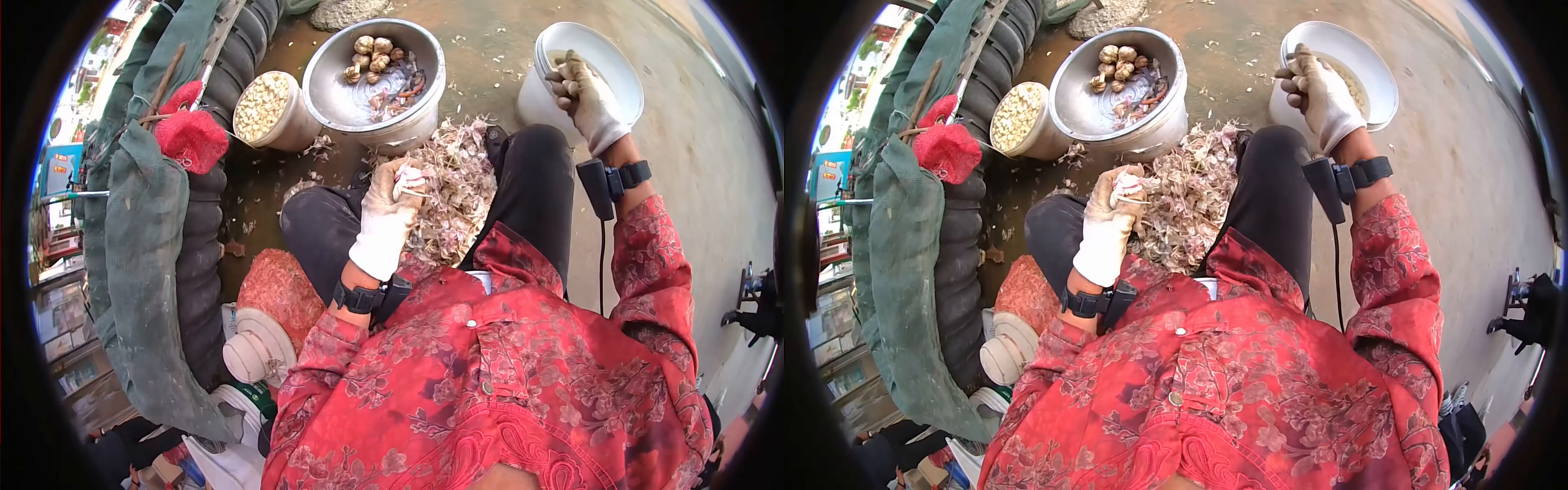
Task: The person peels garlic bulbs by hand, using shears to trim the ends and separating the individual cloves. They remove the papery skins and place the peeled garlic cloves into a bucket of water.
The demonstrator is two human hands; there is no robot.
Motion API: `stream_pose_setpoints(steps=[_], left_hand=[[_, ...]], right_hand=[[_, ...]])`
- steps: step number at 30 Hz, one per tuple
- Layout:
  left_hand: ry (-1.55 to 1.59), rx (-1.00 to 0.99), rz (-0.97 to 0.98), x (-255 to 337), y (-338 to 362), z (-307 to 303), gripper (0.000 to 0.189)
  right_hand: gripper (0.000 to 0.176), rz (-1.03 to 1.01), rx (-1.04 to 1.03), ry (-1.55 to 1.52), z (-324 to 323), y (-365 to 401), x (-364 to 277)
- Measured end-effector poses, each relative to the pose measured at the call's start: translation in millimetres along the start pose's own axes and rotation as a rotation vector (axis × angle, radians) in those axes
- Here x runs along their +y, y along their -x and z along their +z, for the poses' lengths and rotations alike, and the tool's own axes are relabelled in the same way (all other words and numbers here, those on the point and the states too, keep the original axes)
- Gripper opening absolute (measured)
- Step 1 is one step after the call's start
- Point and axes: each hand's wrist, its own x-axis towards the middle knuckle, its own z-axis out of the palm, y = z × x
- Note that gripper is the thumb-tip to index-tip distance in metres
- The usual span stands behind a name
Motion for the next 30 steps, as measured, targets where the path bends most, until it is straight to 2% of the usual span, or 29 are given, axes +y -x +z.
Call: stream_pose_setpoints(steps=[1,3,5,7,9,13,14,15,16,17,19,21,23,25,27,29,30], left_hand=[[-0.046,0.028,-0.011,1,0,1,0.034],[-0.051,0.024,-0.043,1,-1,0,0.034],[-0.058,0.019,-0.076,2,-4,-1,0.034],[-0.178,0.018,-0.051,3,-7,2,0.035],[-0.230,0.016,-0.021,-5,-10,3,0.036],[-0.412,0.022,-0.012,-3,-12,11,0.036],[-0.412,0.019,-0.011,-2,-11,12,0.036],[-0.502,-0.005,0.041,0,-11,11,0.032],[-0.592,-0.032,0.094,2,-10,11,0.028],[-0.587,-0.044,0.101,-7,-9,8,0.028],[-0.378,-0.035,0.043,-32,-7,2,0.032],[-0.313,-0.063,-0.161,-15,-3,6,0.031],[-0.291,-0.067,-0.062,-16,2,8,0.033],[-0.395,-0.042,-0.018,-17,6,8,0.034],[-0.506,-0.082,0.007,-15,8,7,0.032],[-0.469,-0.077,-0.053,-14,8,7,0.033],[-0.502,-0.080,-0.056,-13,8,6,0.035]], right_hand=[[0.040,-0.162,0.175,0.088,-24,-20,-3],[0.061,-0.208,0.601,0.860,-52,-33,-33],[0.060,-0.270,0.561,1.009,-60,-29,-35],[0.055,-0.182,0.377,0.573,-45,-28,-7],[0.044,-0.044,0.125,0.377,3,5,8],[0.046,0.155,-0.289,0.474,86,80,29],[0.046,0.125,-0.362,0.508,97,90,40],[0.044,-0.020,-0.378,0.568,108,101,48],[0.044,-0.070,-0.445,0.547,111,107,56],[0.045,0.003,-0.492,0.546,115,113,55],[0.049,0.020,-0.468,0.592,122,120,60],[0.053,0.025,-0.451,0.654,122,124,62],[0.052,0.027,-0.452,0.636,121,129,70],[0.049,0.042,-0.478,0.634,122,134,65],[0.040,-0.140,-0.457,0.692,122,139,71],[0.036,-0.168,-0.474,0.664,122,139,75],[0.033,-0.274,-0.462,0.721,122,142,75]])
